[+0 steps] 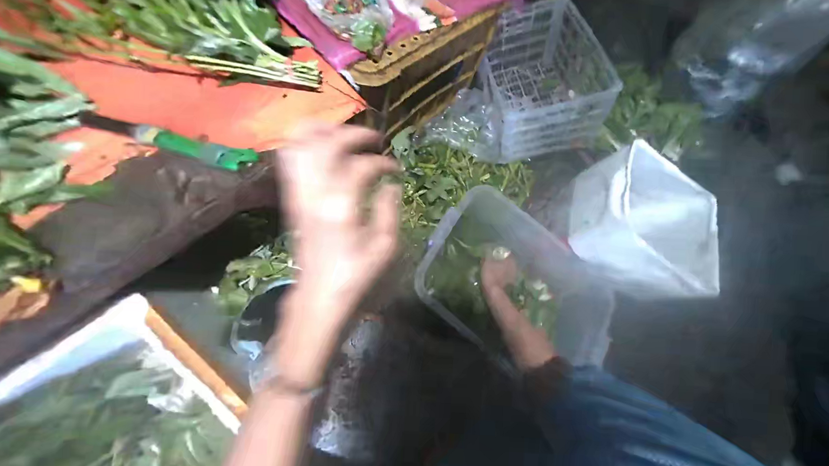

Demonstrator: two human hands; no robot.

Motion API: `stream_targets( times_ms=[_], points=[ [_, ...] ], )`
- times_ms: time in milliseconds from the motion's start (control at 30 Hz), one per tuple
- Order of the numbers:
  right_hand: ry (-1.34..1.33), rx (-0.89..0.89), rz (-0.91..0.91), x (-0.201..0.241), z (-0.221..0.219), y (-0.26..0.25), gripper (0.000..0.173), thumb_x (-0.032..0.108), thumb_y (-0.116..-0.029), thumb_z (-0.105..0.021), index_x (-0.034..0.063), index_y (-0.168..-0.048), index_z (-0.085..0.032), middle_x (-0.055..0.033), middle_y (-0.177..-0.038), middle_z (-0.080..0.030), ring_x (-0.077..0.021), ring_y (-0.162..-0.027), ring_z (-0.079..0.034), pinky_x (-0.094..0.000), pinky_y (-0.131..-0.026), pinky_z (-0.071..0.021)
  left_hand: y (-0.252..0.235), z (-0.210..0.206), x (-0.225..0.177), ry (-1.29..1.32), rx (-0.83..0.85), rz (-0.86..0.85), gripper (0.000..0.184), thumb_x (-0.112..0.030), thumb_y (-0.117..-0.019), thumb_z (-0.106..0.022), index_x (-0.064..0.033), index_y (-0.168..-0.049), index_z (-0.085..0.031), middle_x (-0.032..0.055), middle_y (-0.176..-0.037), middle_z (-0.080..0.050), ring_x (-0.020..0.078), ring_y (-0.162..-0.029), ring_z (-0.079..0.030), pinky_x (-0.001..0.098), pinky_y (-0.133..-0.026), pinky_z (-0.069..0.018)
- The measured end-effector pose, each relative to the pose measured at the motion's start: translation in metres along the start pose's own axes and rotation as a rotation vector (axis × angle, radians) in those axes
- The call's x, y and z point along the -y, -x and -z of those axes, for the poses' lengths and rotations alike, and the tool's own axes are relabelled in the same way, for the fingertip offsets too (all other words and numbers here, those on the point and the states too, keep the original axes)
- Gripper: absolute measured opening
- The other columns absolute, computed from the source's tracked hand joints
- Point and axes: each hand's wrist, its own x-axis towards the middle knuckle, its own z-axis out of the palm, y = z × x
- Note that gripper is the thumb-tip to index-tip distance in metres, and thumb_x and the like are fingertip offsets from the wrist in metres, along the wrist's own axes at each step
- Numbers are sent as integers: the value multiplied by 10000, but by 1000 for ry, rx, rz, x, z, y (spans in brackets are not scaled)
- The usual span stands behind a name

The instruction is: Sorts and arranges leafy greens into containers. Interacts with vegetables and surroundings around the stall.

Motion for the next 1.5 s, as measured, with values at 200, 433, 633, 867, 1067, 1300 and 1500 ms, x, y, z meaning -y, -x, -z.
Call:
stream_targets(
  times_ms=[200, 433, 633, 867, 1067, 1300, 1500],
  points=[
    [446, 344, 275, -8, -5, -10, 564, 227, -1060, -521, -76, -1519, -395, -299, -1576, -381, -417, -1490, -345, -525, -1231, -270, 7, -192, -28, 806, 343, 430, 208, -66, -1014, -598, 4, -1189, -685, 160, -1176, -703, 246, -1018, -700, 433, -923, -572],
    [-2, 363, 429, 29, 129, 4, 590, 102, -821, -849, -56, -1325, -587, -269, -1227, -656, -345, -1139, -650, -496, -1018, -519, 31, -215, 19, 710, 683, 617, 366, 47, -935, -594, -33, -1291, -633, 187, -1259, -675, 356, -1091, -675, 537, -905, -551],
    [-348, 479, 527, 43, 173, 27, 556, -92, -798, -773, -7, -1317, -593, -156, -1198, -670, -199, -1007, -670, -391, -877, -581, 33, -241, -11, 954, 717, 442, 836, -142, -808, -863, -124, -1534, -452, 190, -1419, -584, 352, -1254, -594, 546, -1026, -508],
    [-881, 126, -463, -21, 130, 23, 118, 131, -1037, -475, 44, -1103, -517, -65, -839, -509, -130, -620, -491, -278, -529, -467, 24, -232, 7, 1094, 518, 788, 496, -236, -993, -658, -102, -1443, -498, 169, -1301, -631, 282, -1094, -643, 480, -901, -548],
    [-66, 114, -164, -36, 55, -3, 687, 295, -994, -646, -90, -1498, -381, -326, -1489, -460, -442, -1388, -471, -573, -1135, -409, 4, -215, 10, 1560, 273, 1138, 376, -314, -1101, -403, -91, -1375, -531, 142, -1143, -700, 246, -908, -704, 403, -764, -593],
    [424, 286, 342, -43, 10, 23, 676, 147, -956, -638, -32, -1549, -369, -294, -1602, -336, -476, -1509, -266, -606, -1227, -206, -1, -201, 6, 1713, 293, 1153, 565, -511, -1099, -261, -81, -1345, -533, 171, -1102, -707, 293, -910, -715, 435, -796, -602],
    [343, 441, 282, -17, 42, 8, 660, 190, -990, -634, -63, -1533, -358, -302, -1523, -446, -418, -1423, -446, -545, -1181, -359, 14, -221, 12, 1363, 358, 1035, 344, -207, -1023, -611, -48, -1323, -558, 115, -1032, -705, 188, -823, -679, 348, -742, -577]
  ],
)
